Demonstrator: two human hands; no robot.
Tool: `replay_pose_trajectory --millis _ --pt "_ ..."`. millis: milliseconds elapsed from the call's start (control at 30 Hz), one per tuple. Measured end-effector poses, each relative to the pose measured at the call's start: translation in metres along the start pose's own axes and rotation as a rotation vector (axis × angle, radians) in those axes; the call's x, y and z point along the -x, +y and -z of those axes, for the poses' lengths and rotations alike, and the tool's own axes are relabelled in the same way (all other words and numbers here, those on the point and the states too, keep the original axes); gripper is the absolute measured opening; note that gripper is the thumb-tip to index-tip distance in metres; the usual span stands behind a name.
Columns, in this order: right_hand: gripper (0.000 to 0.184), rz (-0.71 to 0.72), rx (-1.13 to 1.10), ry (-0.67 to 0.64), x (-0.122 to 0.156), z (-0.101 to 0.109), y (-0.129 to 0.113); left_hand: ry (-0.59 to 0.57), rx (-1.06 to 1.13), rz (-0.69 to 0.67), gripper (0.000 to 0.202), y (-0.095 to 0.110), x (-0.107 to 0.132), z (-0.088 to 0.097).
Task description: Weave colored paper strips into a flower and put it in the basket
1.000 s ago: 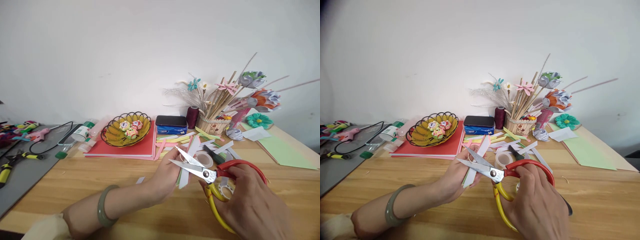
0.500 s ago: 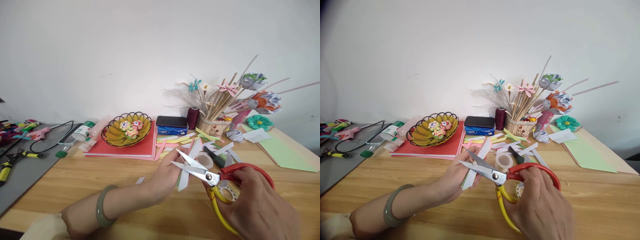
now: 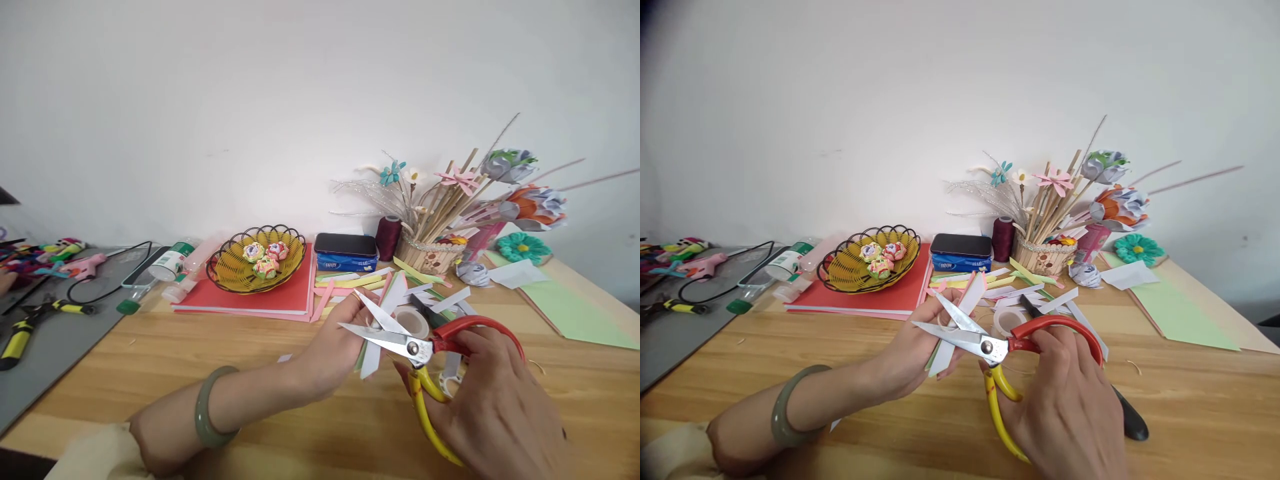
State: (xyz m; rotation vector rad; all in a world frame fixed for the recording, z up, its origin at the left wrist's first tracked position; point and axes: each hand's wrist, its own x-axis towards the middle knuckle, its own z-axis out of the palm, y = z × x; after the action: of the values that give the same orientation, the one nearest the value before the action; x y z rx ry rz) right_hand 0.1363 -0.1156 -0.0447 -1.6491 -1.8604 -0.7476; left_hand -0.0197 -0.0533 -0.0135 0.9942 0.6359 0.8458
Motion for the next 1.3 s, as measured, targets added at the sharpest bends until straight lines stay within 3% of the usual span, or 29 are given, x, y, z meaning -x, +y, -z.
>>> replay_pose_trajectory --millis 233,400,533,700,900,1067,1200,1300 --pt "0.034 -0.005 -0.024 0.004 -0.003 0.000 -0.003 -0.016 -0.012 0.030 0.017 0.005 0.002 -0.002" --pt "0.021 -0.119 -0.012 -0.076 -0.004 0.008 -0.009 -0.004 -0.011 0.046 0.014 0.003 0.003 0.000" --pt "0.021 -0.154 0.064 -0.111 -0.001 0.009 -0.007 0.004 -0.067 0.030 0.010 0.003 0.002 0.002" --pt "0.024 -0.132 0.107 -0.063 0.007 0.006 0.002 0.040 -0.048 0.013 0.010 0.005 0.003 0.003" --pt "0.021 -0.205 -0.046 -0.083 0.012 0.003 0.002 -0.005 -0.013 0.065 0.020 0.010 0.005 0.002" --pt "0.038 -0.336 -0.241 -0.180 0.012 0.004 0.004 -0.059 0.045 0.070 0.031 0.013 0.001 0.001" --pt "0.043 -0.234 -0.174 -0.199 0.012 0.008 0.013 -0.074 0.053 0.090 0.026 0.012 0.000 0.001" --pt "0.050 -0.132 -0.113 -0.108 0.010 0.008 0.014 -0.035 0.041 0.129 0.021 0.011 0.002 0.001"
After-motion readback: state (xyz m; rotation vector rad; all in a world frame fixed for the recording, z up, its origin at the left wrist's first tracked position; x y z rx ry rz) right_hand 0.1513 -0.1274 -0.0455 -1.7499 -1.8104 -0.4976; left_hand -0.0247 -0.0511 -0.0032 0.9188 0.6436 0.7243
